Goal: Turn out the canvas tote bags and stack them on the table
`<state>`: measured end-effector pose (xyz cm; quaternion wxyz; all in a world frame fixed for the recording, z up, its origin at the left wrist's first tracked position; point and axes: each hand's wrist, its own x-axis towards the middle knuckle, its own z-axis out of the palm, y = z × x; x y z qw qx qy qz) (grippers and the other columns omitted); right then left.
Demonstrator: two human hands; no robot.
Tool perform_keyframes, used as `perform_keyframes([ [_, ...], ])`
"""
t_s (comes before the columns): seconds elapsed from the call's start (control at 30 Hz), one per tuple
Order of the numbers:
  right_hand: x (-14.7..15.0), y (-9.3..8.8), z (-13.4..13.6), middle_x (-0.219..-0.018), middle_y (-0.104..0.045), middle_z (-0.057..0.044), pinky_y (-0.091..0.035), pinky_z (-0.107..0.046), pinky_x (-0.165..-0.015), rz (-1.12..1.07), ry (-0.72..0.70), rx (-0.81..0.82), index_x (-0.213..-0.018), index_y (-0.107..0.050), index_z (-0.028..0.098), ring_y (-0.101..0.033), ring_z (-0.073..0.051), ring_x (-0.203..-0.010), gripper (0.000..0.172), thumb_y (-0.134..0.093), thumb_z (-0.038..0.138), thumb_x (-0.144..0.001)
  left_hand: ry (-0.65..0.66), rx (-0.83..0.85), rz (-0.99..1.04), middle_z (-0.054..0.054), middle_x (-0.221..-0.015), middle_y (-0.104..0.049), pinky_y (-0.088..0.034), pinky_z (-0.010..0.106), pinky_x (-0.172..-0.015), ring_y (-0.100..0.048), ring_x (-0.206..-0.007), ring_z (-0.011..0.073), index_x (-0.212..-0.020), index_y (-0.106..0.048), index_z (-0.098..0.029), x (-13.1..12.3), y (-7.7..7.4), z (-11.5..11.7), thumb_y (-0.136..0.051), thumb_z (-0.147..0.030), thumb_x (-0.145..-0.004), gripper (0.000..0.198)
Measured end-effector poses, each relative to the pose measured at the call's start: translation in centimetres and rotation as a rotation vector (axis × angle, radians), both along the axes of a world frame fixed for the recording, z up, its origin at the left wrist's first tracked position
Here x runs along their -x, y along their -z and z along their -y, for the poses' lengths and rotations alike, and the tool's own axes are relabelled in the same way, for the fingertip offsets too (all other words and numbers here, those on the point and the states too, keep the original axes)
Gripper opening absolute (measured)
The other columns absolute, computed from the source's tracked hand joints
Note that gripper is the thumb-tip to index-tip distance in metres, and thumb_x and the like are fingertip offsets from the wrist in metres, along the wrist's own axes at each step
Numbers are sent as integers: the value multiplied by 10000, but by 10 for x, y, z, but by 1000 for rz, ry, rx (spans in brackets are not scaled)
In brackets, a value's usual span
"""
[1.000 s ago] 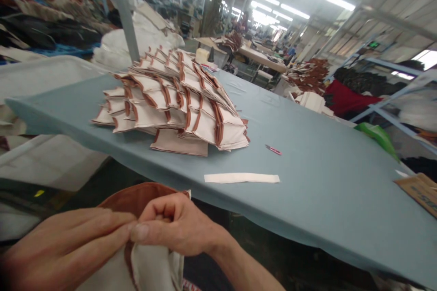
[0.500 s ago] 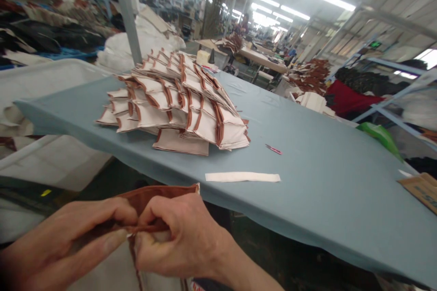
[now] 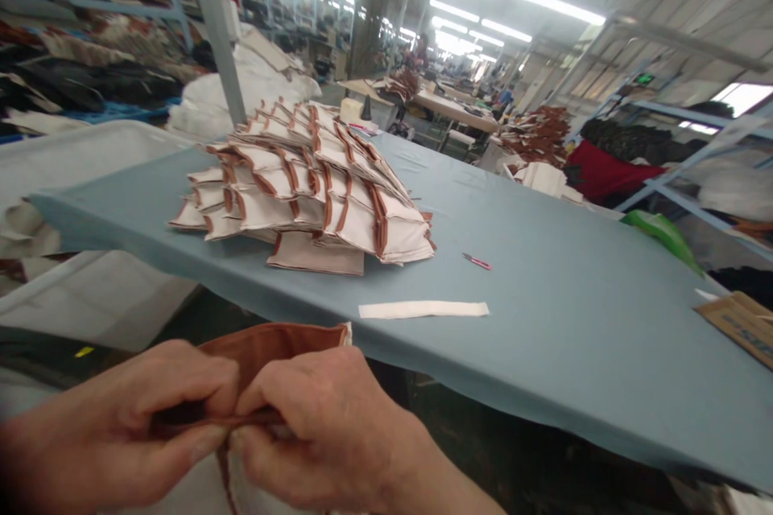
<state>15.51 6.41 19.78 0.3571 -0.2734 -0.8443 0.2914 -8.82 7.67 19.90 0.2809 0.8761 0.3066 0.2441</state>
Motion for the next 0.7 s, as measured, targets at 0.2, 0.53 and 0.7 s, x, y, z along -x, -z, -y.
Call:
perform_keyframes([
  [0.2, 2, 8, -1, -643, -503, 102, -351, -189, -553, -214, -152, 440, -801, -593, 221, -407, -73, -535, 154, -733, 206, -863, -74, -98, 33, -91, -641, -440, -289, 277, -533, -383, -547, 111, -748, -401, -251, -6, 14, 29, -468, -182, -1001, 271],
  [0.53, 5, 0, 36, -695, -528, 88, -319, -183, -525, -334, -110, 703, -751, -560, 216, -403, -79, -603, 232, -790, 186, -768, -190, 193, 211, -67, -640, -462, -398, 234, -559, -436, -581, 126, -695, -388, -245, -6, 28, 59, -559, -518, -1097, 515],
  [0.7, -8, -8, 20, -719, -607, 76, -351, -201, -565, -201, -120, 541, -774, -641, 197, -475, -78, -606, 272, -884, 298, -843, -187, 84, 131, -64, -605, -492, -407, 245, -570, -447, -562, 124, -682, -410, -240, -4, 24, 55, -566, -639, -1107, 603],
])
